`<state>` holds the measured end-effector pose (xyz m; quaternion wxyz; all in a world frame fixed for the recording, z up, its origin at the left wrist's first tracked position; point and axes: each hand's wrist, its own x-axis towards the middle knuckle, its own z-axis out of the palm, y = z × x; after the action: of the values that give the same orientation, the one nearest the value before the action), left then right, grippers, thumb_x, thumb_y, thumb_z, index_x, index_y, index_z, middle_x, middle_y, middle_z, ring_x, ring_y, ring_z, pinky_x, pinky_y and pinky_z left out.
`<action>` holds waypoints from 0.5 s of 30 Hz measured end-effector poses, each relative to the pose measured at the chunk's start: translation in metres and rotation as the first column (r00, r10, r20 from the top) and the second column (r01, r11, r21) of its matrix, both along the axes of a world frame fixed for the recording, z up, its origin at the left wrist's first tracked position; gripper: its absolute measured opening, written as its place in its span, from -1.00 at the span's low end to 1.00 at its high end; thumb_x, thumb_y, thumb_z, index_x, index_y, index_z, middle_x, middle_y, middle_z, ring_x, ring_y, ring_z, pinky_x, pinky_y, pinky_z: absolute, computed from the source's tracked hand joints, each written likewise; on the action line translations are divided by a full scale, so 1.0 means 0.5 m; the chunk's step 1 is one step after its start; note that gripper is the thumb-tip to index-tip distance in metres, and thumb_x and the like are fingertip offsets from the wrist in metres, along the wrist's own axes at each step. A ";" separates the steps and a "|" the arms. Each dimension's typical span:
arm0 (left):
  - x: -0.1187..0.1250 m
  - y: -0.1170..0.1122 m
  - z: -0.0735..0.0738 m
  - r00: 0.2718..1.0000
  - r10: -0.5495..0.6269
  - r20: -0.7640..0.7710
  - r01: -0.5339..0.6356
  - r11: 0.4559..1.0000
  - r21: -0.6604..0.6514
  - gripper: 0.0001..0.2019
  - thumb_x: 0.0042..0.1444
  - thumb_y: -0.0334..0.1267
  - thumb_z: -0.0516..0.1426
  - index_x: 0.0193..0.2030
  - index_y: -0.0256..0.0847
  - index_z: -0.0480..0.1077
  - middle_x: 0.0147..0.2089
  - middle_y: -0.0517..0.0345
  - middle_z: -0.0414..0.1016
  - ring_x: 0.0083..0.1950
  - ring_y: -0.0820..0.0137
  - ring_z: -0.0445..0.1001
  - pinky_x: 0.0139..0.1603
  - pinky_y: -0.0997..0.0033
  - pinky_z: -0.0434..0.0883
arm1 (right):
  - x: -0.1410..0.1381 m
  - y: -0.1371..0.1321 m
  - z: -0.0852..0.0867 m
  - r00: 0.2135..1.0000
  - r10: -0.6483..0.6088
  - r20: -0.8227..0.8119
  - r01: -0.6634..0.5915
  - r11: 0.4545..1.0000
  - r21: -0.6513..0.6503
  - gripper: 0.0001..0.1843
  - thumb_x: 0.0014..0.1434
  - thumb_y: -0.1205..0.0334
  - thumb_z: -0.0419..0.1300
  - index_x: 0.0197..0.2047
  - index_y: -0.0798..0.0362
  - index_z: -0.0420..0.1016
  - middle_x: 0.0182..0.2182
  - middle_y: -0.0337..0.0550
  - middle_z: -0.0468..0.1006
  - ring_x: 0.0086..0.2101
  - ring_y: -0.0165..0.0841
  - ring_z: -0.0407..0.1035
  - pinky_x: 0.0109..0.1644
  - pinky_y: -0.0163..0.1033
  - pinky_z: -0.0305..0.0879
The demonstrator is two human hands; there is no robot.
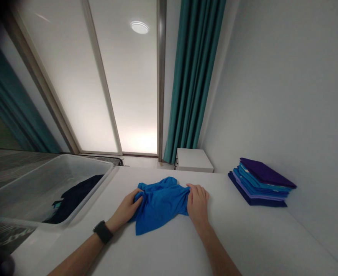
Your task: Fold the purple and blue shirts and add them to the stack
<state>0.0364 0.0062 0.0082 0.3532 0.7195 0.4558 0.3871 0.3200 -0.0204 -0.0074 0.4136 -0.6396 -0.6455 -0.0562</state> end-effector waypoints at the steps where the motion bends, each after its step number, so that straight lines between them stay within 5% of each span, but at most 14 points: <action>1: 0.000 0.004 -0.003 0.999 0.030 0.026 -0.030 1.000 0.006 -0.77 0.21 -0.13 0.03 -0.29 -0.21 0.42 -0.30 0.11 0.51 -0.24 0.24 0.44 -0.12 0.28 0.35 | -0.009 -0.005 0.005 0.996 0.078 0.043 -0.077 0.997 -0.019 -0.62 0.30 0.30 -0.15 -0.08 0.03 0.47 -0.21 -0.05 0.52 -0.15 -0.21 0.34 0.07 -0.01 0.12; 4: -0.004 0.013 -0.006 0.989 0.088 0.123 -0.087 0.996 -0.013 -0.72 0.21 -0.06 0.03 -0.34 -0.21 0.41 -0.35 0.12 0.50 -0.27 0.24 0.41 -0.18 0.32 0.36 | -0.039 -0.020 0.016 0.945 0.291 0.151 -0.270 0.952 -0.147 -0.67 0.28 0.25 -0.02 0.05 -0.01 0.42 -0.08 -0.05 0.50 -0.04 -0.20 0.32 0.14 -0.02 0.12; 10: -0.005 0.011 0.001 0.986 0.028 0.164 -0.019 0.998 -0.056 -0.71 0.17 -0.02 0.09 -0.39 -0.20 0.40 -0.36 0.14 0.50 -0.25 0.25 0.41 -0.07 0.29 0.37 | -0.059 -0.034 0.009 0.871 0.428 0.242 -0.347 0.884 -0.314 -0.27 0.11 0.18 0.21 0.34 -0.08 0.13 0.20 0.00 0.31 0.20 -0.10 0.13 0.30 0.13 -0.08; 15: 0.001 0.010 0.002 0.953 0.130 0.273 -0.108 0.990 -0.094 -0.72 0.15 -0.02 0.10 -0.42 -0.20 0.34 -0.43 0.20 0.41 -0.34 0.33 0.34 -0.26 0.40 0.34 | -0.045 -0.008 -0.002 0.887 0.424 0.182 -0.362 0.884 -0.295 -0.63 0.27 0.28 0.04 0.14 -0.02 0.37 0.00 -0.05 0.51 0.04 -0.19 0.32 0.26 0.11 -0.04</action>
<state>0.0372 0.0114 0.0094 0.4174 0.6150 0.4588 0.4869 0.2975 -0.0244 -0.0086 0.2500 -0.5299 -0.8096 0.0349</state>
